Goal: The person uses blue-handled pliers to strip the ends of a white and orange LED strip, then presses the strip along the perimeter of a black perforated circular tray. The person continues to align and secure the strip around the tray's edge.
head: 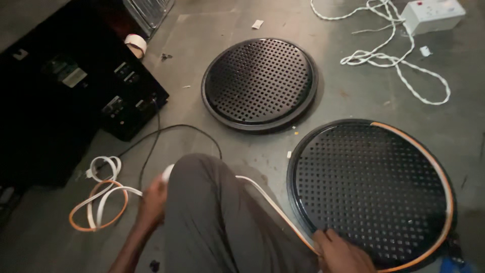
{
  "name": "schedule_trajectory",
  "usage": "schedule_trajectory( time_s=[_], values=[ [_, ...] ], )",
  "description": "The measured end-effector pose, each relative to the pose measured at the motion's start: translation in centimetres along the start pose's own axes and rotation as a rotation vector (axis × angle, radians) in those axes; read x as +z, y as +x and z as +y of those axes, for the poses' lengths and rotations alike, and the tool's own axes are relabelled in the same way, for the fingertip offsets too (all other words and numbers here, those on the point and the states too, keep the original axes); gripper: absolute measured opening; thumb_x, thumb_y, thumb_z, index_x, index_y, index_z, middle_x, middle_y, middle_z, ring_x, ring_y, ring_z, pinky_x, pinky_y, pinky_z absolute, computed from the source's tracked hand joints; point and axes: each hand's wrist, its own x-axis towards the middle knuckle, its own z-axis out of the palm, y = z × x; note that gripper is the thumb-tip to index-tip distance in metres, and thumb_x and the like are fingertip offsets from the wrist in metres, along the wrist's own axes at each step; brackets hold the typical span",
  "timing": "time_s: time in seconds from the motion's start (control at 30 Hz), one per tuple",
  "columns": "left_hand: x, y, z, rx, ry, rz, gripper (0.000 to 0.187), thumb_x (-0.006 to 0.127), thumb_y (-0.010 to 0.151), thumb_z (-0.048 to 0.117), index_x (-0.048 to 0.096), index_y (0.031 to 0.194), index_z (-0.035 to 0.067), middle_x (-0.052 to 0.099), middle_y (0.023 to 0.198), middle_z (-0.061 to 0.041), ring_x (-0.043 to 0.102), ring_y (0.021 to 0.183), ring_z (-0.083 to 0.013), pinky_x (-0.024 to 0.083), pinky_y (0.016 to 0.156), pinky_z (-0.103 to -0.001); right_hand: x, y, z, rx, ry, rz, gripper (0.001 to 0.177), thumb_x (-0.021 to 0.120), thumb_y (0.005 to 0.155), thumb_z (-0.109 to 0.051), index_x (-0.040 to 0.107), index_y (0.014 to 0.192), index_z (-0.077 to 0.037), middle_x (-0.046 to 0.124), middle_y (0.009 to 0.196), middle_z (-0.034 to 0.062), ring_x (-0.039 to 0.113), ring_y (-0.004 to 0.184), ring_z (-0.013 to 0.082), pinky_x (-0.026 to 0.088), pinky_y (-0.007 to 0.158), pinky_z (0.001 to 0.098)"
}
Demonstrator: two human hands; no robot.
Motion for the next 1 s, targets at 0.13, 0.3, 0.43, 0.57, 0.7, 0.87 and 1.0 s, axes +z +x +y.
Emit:
schedule_trajectory(
  time_s=[0.13, 0.3, 0.43, 0.57, 0.7, 0.87, 1.0],
  values=[
    [-3.4, 5.6, 5.0, -0.262, -0.48, -0.001, 0.031, 0.053, 0.105, 0.033, 0.071, 0.108, 0.008, 0.052, 0.065, -0.001, 0.044, 0.052, -0.0097, 0.035, 0.047, -0.028, 0.6, 0.3, 0.4, 0.111, -0.106, -0.09, 0.03, 0.053, 0.093, -0.021, 0.055, 0.123, -0.019, 0.057, 0.118, 0.0156, 0.068, 0.113, 0.0312, 0.053, 0.099, 0.0437],
    [-11.0, 11.4, 13.4, -0.075, -0.545, -0.125, 0.035, 0.053, 0.109, 0.033, 0.063, 0.099, 0.001, 0.052, 0.066, 0.0, 0.046, 0.052, -0.0098, 0.042, 0.047, -0.027, -0.7, 1.7, -0.2, 0.13, -0.119, -0.321, 0.029, 0.053, 0.1, -0.025, 0.054, 0.128, -0.021, 0.058, 0.118, 0.014, 0.068, 0.114, 0.0266, 0.051, 0.104, 0.0435],
    [-14.8, 14.4, 20.4, -0.032, -0.711, -0.169, 0.026, 0.05, 0.105, 0.028, 0.067, 0.106, 0.009, 0.062, 0.082, -0.002, 0.053, 0.064, -0.0119, 0.047, 0.06, -0.031, -0.8, 1.3, -0.2, 0.121, -0.125, -0.267, 0.03, 0.057, 0.096, -0.024, 0.056, 0.125, -0.023, 0.057, 0.113, 0.0115, 0.069, 0.112, 0.0251, 0.053, 0.102, 0.0417],
    [-16.9, 17.5, 23.6, 0.449, -0.268, -0.203, 0.026, 0.053, 0.109, 0.03, 0.068, 0.118, 0.011, 0.065, 0.102, -0.003, 0.058, 0.094, -0.0137, 0.046, 0.083, -0.032, -0.5, 1.4, -0.1, 0.08, -0.087, -0.188, 0.038, 0.064, 0.092, -0.022, 0.051, 0.128, -0.021, 0.055, 0.113, 0.0114, 0.069, 0.109, 0.0293, 0.053, 0.099, 0.0454],
    [-16.2, 22.0, 23.3, 1.043, 0.723, 0.221, 0.021, 0.066, 0.105, 0.022, 0.072, 0.126, 0.02, 0.065, 0.124, -0.012, 0.056, 0.123, -0.0269, 0.043, 0.103, -0.053, 0.9, 0.8, 0.4, 0.054, -0.141, -0.014, 0.034, 0.067, 0.088, -0.028, 0.056, 0.118, -0.02, 0.059, 0.11, 0.0104, 0.071, 0.1, 0.0318, 0.057, 0.09, 0.0467],
    [-9.2, 21.8, 22.3, 0.516, 0.808, 0.144, 0.066, 0.077, 0.086, 0.032, 0.06, 0.15, 0.022, 0.04, 0.148, -0.03, 0.045, 0.13, -0.0499, 0.037, 0.098, -0.066, 1.8, -0.2, 0.2, -0.033, -0.137, 0.217, 0.047, 0.071, 0.076, -0.017, 0.056, 0.121, -0.016, 0.062, 0.11, 0.0129, 0.072, 0.094, 0.0342, 0.058, 0.08, 0.0487],
    [-2.6, 13.9, 25.5, 0.255, 0.495, -0.247, 0.042, 0.067, 0.093, 0.043, 0.071, 0.126, 0.015, 0.065, 0.133, -0.021, 0.067, 0.116, -0.0375, 0.053, 0.099, -0.051, 0.4, -1.0, -0.5, 0.02, -0.1, 0.146, 0.049, 0.075, 0.077, -0.019, 0.056, 0.122, -0.016, 0.061, 0.114, 0.0137, 0.07, 0.094, 0.0355, 0.056, 0.08, 0.0498]
  ],
)
